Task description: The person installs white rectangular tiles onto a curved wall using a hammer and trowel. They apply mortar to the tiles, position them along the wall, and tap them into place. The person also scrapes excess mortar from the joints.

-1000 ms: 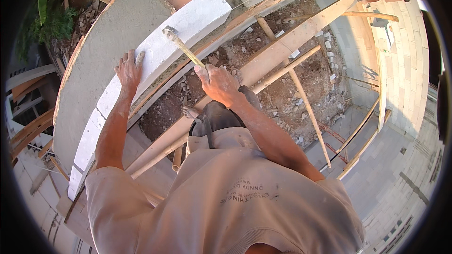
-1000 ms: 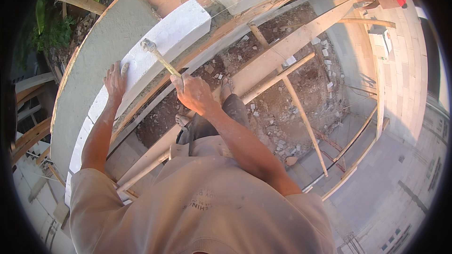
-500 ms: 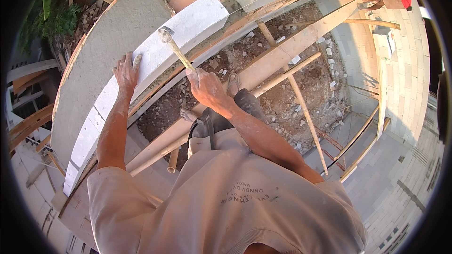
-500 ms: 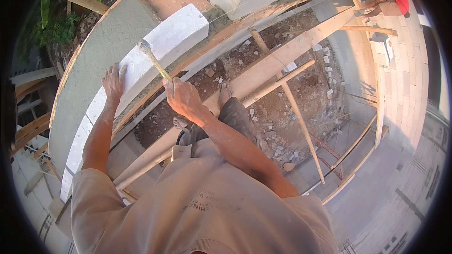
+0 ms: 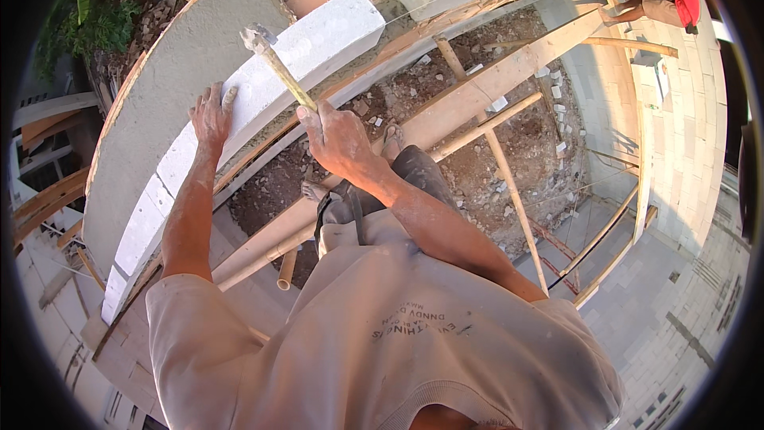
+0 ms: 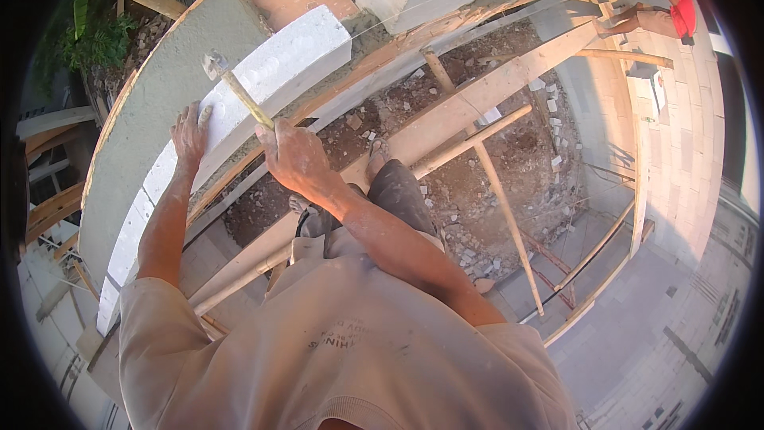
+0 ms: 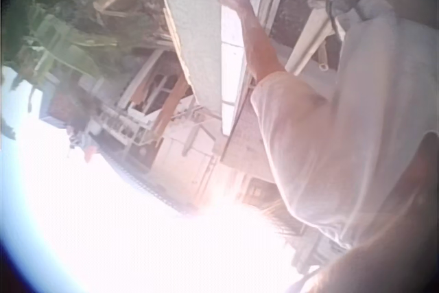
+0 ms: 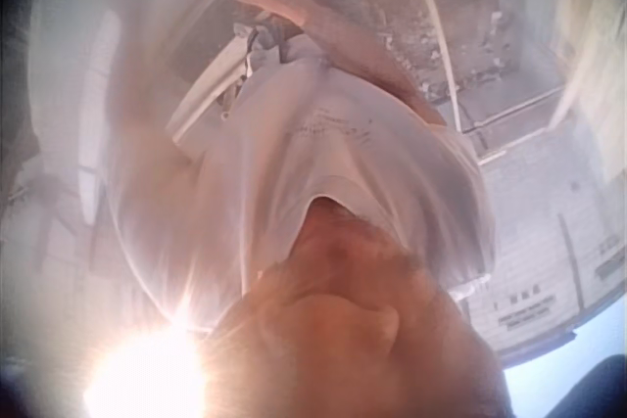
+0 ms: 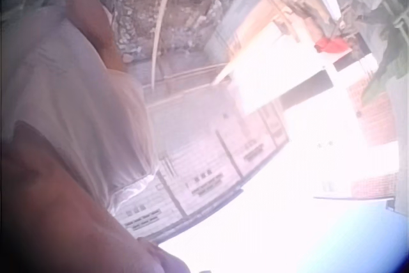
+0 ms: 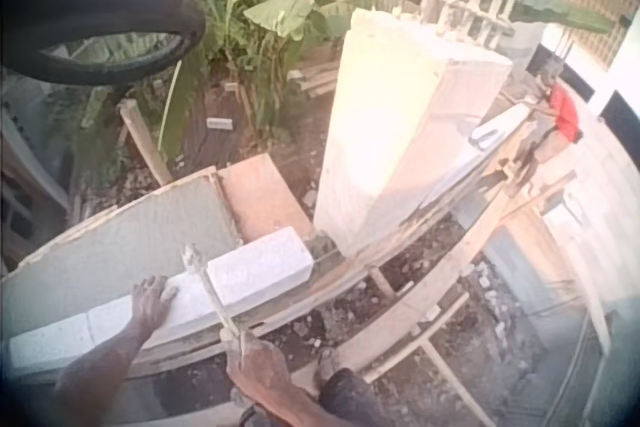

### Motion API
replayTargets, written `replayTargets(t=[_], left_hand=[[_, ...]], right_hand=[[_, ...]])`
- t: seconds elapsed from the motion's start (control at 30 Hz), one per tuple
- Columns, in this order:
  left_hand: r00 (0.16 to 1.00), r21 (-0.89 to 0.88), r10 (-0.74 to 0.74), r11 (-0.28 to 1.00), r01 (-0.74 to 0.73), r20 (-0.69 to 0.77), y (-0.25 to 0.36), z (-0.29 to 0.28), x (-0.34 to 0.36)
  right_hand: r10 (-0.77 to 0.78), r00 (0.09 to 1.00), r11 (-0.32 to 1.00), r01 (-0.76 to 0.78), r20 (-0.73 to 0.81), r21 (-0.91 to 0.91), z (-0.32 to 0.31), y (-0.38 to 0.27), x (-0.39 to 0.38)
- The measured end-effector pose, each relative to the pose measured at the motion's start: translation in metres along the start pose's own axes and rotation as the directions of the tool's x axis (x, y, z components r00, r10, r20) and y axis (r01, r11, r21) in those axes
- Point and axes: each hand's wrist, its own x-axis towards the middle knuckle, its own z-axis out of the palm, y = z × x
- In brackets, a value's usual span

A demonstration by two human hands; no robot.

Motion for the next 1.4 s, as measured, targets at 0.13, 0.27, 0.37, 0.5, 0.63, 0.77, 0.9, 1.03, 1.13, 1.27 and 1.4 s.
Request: replayTargets(t=[0.13,0.27,0.37,0.5,0.63,0.77,0.9,1.03,1.13,1.27,1.4], left_hand=[[0.997,-0.025,0.025,0.999,-0.027,-0.077,-0.003,0.004,0.008],[0.998,-0.011,0.016,1.000,-0.017,-0.069,0.004,-0.002,0.012],[0.998,0.024,0.000,1.000,0.002,-0.064,0.003,-0.001,0.009],[0.999,-0.008,-0.023,1.000,0.023,-0.031,-0.006,0.004,0.006],[0.921,-0.052,0.031,0.997,-0.056,-0.389,0.023,-0.009,-0.024],[0.808,-0.023,0.221,0.960,-0.278,-0.546,0.062,-0.004,-0.070],[0.816,-0.021,0.207,0.966,-0.258,-0.539,0.067,0.023,-0.067],[0.785,-0.005,0.268,0.945,-0.326,-0.559,0.068,0.020,-0.066],[0.794,-0.122,0.181,0.945,-0.305,-0.581,0.066,-0.002,-0.074],[0.801,-0.379,0.013,0.876,-0.297,-0.598,0.080,-0.049,-0.097],[0.897,-0.359,-0.045,0.924,-0.130,-0.441,0.046,-0.036,-0.077]], right_hand=[[-0.161,0.984,0.986,0.163,-0.072,0.026,0.002,-0.012,-0.001],[0.011,0.999,0.991,-0.004,0.052,-0.137,0.030,0.064,0.002],[0.059,0.991,0.992,-0.044,0.118,-0.119,0.003,0.034,-0.009],[-0.027,0.997,0.997,0.032,0.069,-0.073,-0.039,0.054,-0.055],[0.058,0.997,0.966,-0.045,0.044,-0.255,-0.077,0.123,-0.118],[0.462,0.878,0.829,-0.376,0.128,-0.414,-0.100,0.170,-0.195],[0.576,0.817,0.801,-0.571,-0.032,-0.181,-0.081,0.220,-0.264],[0.591,0.803,0.798,-0.595,-0.073,-0.092,-0.067,0.229,-0.282],[0.571,0.814,0.810,-0.580,-0.110,-0.082,-0.057,0.228,-0.286],[0.541,0.824,0.827,-0.558,-0.169,-0.072,-0.049,0.225,-0.293],[0.500,0.848,0.841,-0.524,-0.175,-0.134,-0.043,0.212,-0.281]])
